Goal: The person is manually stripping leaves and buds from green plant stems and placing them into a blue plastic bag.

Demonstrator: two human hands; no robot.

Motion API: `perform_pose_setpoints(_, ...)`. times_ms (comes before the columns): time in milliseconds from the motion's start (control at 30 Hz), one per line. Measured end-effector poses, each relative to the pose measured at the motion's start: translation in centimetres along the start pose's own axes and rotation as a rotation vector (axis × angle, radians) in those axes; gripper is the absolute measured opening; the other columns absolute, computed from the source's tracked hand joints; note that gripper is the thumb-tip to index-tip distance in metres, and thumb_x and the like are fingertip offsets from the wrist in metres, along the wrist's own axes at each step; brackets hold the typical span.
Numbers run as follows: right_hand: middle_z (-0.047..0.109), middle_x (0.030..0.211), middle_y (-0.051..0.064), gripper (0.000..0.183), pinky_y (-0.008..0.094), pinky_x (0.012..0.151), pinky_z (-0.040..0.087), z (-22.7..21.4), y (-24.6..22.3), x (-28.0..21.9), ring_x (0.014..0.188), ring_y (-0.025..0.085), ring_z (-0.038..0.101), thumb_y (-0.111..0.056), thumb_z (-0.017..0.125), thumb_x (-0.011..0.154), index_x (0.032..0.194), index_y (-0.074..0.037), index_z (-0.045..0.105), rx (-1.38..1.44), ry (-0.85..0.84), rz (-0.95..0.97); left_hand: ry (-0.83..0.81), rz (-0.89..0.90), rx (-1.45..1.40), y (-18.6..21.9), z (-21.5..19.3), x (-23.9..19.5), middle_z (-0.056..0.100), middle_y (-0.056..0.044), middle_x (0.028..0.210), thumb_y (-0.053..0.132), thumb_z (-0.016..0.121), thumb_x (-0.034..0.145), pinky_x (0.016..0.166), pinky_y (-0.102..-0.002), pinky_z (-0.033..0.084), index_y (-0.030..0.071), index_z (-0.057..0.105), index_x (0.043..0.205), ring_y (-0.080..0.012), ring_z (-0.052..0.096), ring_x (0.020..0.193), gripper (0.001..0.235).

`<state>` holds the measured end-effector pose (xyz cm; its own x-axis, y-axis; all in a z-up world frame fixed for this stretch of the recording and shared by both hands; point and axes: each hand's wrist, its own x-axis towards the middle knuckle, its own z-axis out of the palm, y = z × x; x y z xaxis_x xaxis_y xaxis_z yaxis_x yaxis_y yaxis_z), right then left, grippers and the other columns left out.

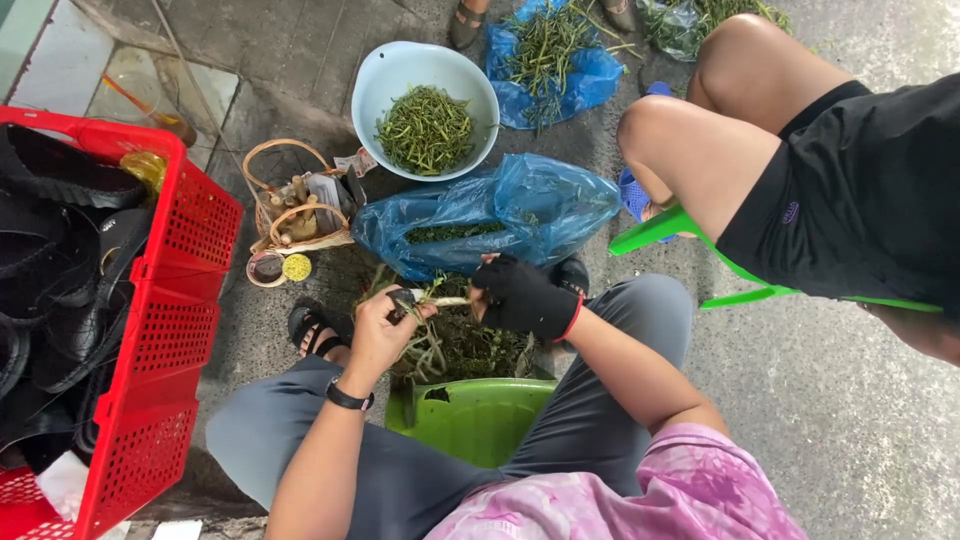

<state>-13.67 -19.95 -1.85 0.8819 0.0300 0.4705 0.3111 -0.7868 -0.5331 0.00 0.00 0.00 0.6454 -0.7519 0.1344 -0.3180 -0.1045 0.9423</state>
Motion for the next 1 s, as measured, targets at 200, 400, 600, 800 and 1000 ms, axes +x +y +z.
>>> perform_pose_setpoints(200, 0.068, 0.087, 0.011, 0.020, 0.053, 0.093, 0.048, 0.2, 1.8, -1.7, 0.093, 0.037, 0.064, -0.024, 0.068, 0.078, 0.092, -0.009, 0.067, 0.155, -0.033, 0.239, 0.017, 0.037, -0.029, -3.0, -0.4, -0.2, 0.047, -0.009, 0.052, 0.016, 0.080, 0.078, 0.044, -0.025, 0.035, 0.004, 0.057, 0.063, -0.0149, 0.045, 0.045, 0.029)
perform_pose_setpoints(400, 0.067, 0.086, 0.009, 0.026, 0.048, 0.087, 0.052, 3.0, 2.6, -2.5, 0.088, 0.035, 0.066, -0.035, 0.078, 0.074, 0.091, -0.017, 0.070, 0.292, -0.032, 0.355, 0.052, 0.088, 0.023, 0.0, -0.1, -0.1, 0.058, -0.011, 0.061, 0.017, 0.082, 0.075, 0.045, -0.027, 0.039, 0.004, 0.064, 0.069, -0.0218, 0.055, 0.049, 0.023)
perform_pose_setpoints(600, 0.067, 0.086, 0.011, 0.018, 0.052, 0.102, 0.040, 1.0, 3.1, -2.3, 0.095, 0.038, 0.062, -0.017, 0.074, 0.074, 0.091, -0.014, 0.071, 0.304, -0.004, 0.395, 0.024, 0.038, -0.039, -0.3, -1.1, -0.1, 0.044, -0.007, 0.050, 0.016, 0.076, 0.083, 0.043, -0.025, 0.034, 0.005, 0.057, 0.062, -0.0132, 0.039, 0.042, 0.030)
perform_pose_setpoints(800, 0.068, 0.079, 0.006, 0.018, 0.045, 0.100, 0.044, 2.0, 3.8, -2.3, 0.080, 0.030, 0.064, -0.027, 0.081, 0.071, 0.070, -0.013, 0.069, 0.205, 0.033, 0.131, 0.029, 0.018, -0.011, 0.8, -0.4, 0.1, 0.045, -0.006, 0.049, 0.019, 0.078, 0.082, 0.043, -0.023, 0.034, 0.006, 0.056, 0.060, -0.0110, 0.042, 0.041, 0.033)
perform_pose_setpoints(1000, 0.060, 0.065, 0.017, 0.013, 0.036, 0.049, 0.052, -0.9, -0.3, 1.1, 0.059, 0.025, 0.065, -0.005, 0.059, 0.089, 0.077, -0.002, 0.058, 1.304, 0.475, 1.169, 0.067, 0.010, 0.104, -4.5, -0.5, -0.5, 0.044, -0.013, 0.044, 0.034, 0.081, 0.079, 0.046, -0.030, 0.036, 0.001, 0.048, 0.054, -0.0148, 0.046, 0.047, 0.054)
